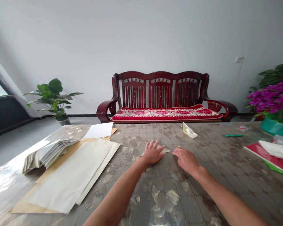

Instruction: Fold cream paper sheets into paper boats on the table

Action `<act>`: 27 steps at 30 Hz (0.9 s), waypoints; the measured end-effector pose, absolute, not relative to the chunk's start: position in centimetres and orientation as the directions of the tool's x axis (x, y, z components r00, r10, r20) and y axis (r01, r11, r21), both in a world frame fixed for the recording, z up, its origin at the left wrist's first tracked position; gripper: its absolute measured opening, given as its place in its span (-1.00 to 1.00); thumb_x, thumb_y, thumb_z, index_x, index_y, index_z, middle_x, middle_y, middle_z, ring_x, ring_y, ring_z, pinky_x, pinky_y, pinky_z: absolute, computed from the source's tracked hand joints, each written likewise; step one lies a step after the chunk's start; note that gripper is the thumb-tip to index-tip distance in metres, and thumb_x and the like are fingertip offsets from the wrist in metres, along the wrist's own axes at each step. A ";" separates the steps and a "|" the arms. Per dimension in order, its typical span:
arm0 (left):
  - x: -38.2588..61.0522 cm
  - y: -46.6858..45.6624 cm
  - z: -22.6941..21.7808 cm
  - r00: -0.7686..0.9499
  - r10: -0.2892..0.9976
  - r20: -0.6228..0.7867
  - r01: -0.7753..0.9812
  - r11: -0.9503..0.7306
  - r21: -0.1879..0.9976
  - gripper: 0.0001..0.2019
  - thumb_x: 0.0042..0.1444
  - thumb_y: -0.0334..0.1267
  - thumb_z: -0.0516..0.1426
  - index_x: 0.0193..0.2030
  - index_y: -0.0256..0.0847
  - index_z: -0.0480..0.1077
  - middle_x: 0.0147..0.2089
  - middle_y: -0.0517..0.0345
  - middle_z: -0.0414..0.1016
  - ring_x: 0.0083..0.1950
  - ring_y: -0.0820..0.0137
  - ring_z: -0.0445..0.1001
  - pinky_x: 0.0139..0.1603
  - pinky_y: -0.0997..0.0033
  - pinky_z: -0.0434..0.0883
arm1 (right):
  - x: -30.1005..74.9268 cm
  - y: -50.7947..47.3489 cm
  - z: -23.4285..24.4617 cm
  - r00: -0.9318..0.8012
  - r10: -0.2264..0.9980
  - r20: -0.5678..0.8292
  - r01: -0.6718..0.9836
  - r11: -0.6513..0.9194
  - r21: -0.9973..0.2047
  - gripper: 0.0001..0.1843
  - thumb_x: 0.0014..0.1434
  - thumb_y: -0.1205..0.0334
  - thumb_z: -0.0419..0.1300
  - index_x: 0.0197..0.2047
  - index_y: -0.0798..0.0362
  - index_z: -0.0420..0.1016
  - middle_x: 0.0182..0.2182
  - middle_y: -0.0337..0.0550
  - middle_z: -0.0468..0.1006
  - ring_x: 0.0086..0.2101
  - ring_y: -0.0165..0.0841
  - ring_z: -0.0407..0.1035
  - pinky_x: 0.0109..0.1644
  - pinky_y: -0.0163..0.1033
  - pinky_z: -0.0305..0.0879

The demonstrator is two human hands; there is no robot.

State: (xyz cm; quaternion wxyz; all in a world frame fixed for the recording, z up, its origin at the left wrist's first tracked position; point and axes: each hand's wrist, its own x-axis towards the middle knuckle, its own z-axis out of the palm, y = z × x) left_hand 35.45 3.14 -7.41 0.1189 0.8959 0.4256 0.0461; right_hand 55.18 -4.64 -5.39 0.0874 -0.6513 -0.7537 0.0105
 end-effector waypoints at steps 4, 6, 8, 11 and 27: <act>33.8 4.3 -5.5 0.626 0.776 -0.078 0.743 -0.563 0.360 -0.39 0.34 0.03 -0.12 0.46 -0.08 -0.10 0.48 0.01 -0.03 0.49 0.16 -0.12 0.42 0.03 -0.01 | 55.5 -3.8 -6.0 0.008 0.994 0.106 0.956 0.023 -0.293 -0.52 0.06 0.54 -0.03 -0.20 -0.04 0.65 -0.15 -0.15 0.60 0.03 -0.32 0.38 0.04 -0.33 0.20; 32.6 4.4 -4.9 0.642 0.763 -0.072 0.734 -0.585 0.346 -0.32 0.27 0.08 0.00 0.44 -0.13 -0.03 0.47 -0.02 0.01 0.49 0.15 -0.11 0.42 0.10 0.00 | 55.4 -3.5 -6.7 0.061 0.991 0.121 0.942 -0.017 -0.335 -0.51 0.06 0.51 -0.02 -0.14 -0.02 0.65 -0.11 -0.11 0.58 0.06 -0.29 0.35 0.08 -0.31 0.18; 31.6 4.1 -4.5 0.639 0.765 -0.081 0.750 -0.596 0.286 -0.20 0.12 0.13 0.15 0.41 -0.14 0.04 0.46 -0.09 0.02 0.47 0.05 -0.06 0.39 0.08 0.08 | 55.0 -3.1 -7.2 0.097 0.987 0.128 0.929 -0.044 -0.366 -0.52 0.07 0.48 -0.01 -0.08 -0.02 0.63 -0.10 -0.08 0.56 0.02 -0.27 0.37 0.05 -0.28 0.21; 31.1 3.1 -4.0 0.609 0.786 -0.111 0.793 -0.596 0.131 -0.21 0.00 0.10 0.25 0.34 -0.14 0.17 0.42 -0.15 0.09 0.38 -0.06 0.15 0.22 0.07 0.31 | 54.2 -2.4 -7.6 0.129 0.984 0.119 0.897 -0.064 -0.437 -0.54 0.06 0.45 0.03 -0.08 -0.06 0.62 -0.11 -0.10 0.55 -0.04 -0.25 0.39 -0.02 -0.27 0.23; 34.2 1.8 -3.1 0.457 0.886 -0.079 0.888 -0.460 -0.021 -0.63 0.24 -0.52 -0.06 0.16 -0.38 0.28 -0.05 -0.28 0.53 0.05 0.10 0.51 -0.05 0.21 0.45 | 54.1 1.7 -10.0 0.357 0.932 0.055 0.494 -0.138 -0.858 -0.27 -0.03 0.33 0.10 0.28 0.11 0.27 0.09 0.04 0.48 -0.01 -0.19 0.43 0.09 -0.11 0.31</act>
